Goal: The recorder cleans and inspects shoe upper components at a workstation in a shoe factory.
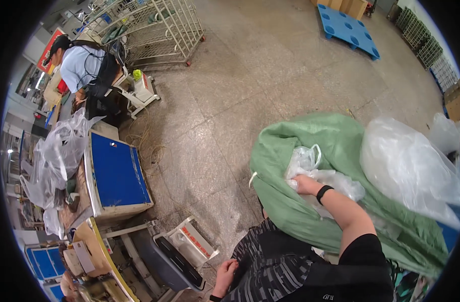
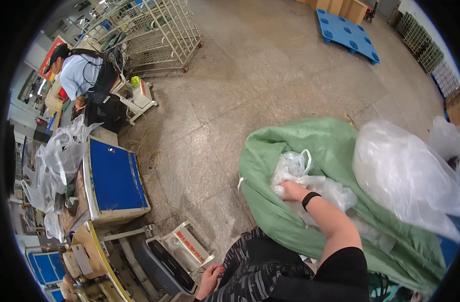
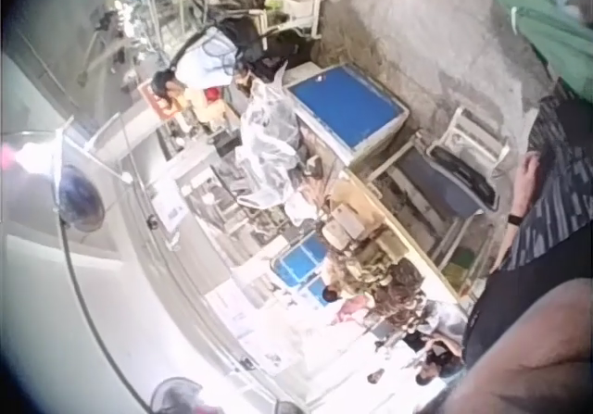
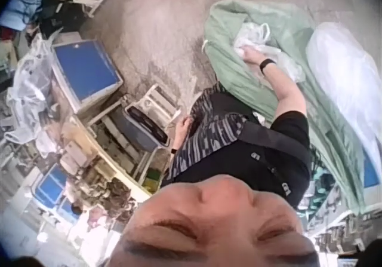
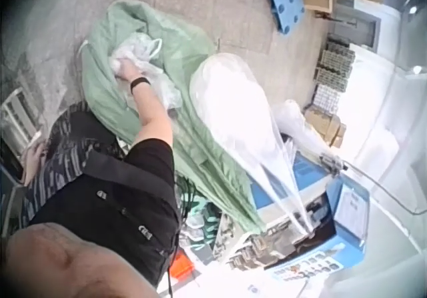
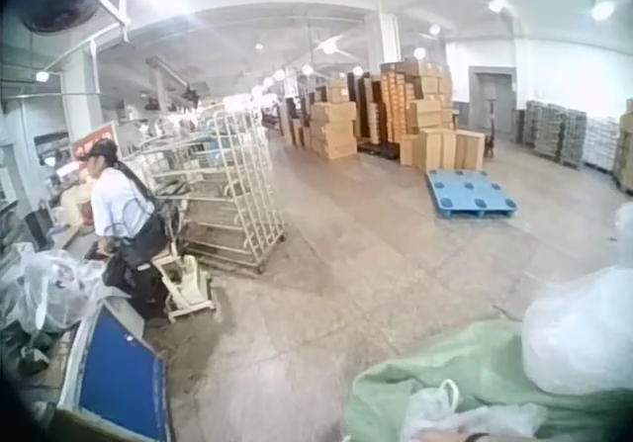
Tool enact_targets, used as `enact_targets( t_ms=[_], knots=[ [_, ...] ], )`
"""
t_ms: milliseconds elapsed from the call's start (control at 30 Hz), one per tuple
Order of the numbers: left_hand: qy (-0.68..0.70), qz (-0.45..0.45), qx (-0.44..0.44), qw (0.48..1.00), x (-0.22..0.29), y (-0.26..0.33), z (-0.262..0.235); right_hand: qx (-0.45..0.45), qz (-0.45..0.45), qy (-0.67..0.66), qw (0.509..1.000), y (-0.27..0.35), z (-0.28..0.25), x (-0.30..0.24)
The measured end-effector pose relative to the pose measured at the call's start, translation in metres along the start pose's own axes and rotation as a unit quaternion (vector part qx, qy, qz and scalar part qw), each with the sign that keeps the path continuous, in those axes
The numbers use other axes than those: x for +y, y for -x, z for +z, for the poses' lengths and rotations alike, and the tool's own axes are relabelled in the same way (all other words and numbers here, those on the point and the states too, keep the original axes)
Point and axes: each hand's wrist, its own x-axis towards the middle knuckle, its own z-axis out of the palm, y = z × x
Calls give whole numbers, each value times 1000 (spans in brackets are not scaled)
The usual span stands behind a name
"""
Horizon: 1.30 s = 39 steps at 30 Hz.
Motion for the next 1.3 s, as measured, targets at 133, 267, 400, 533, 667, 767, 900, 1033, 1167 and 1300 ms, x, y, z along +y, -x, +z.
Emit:
enact_targets(
  t_ms=[133, 267, 400, 533, 667, 767, 900, 1033, 1167, 1300],
  knots=[
    [12, -9, -29, 999, 48, -40, 38, 199, 304, -287, 886, -27, 182, 256],
    [-19, -1, -2, 1000, 85, -50, 68, 257, 368, -136, 883, -101, 281, 247],
    [-59, -44, 17, 997, 98, -54, 70, 205, 330, -173, 905, -115, 228, 252],
    [-99, -24, 32, 994, 101, -64, 70, 162, 296, -192, 921, -105, 168, 228],
    [-119, -28, 42, 992, 88, -63, 68, 94, 218, -193, 952, -93, 88, 186],
    [-127, -41, 5, 991, 100, -73, 63, 68, 169, -187, 965, -43, 47, 166],
    [-166, 105, -11, 981, 89, -78, 52, 18, 95, -167, 981, -6, -29, 111],
    [-167, 179, 5, 970, 74, -67, 24, 38, 128, 116, 984, 23, -126, -9],
    [-200, 177, 39, 963, 56, -27, -23, 204, 82, 4, 976, 32, -140, -128],
    [-179, 218, 148, 948, -4, 34, -65, 103, -54, 3, 993, 25, -56, -251]
  ],
)
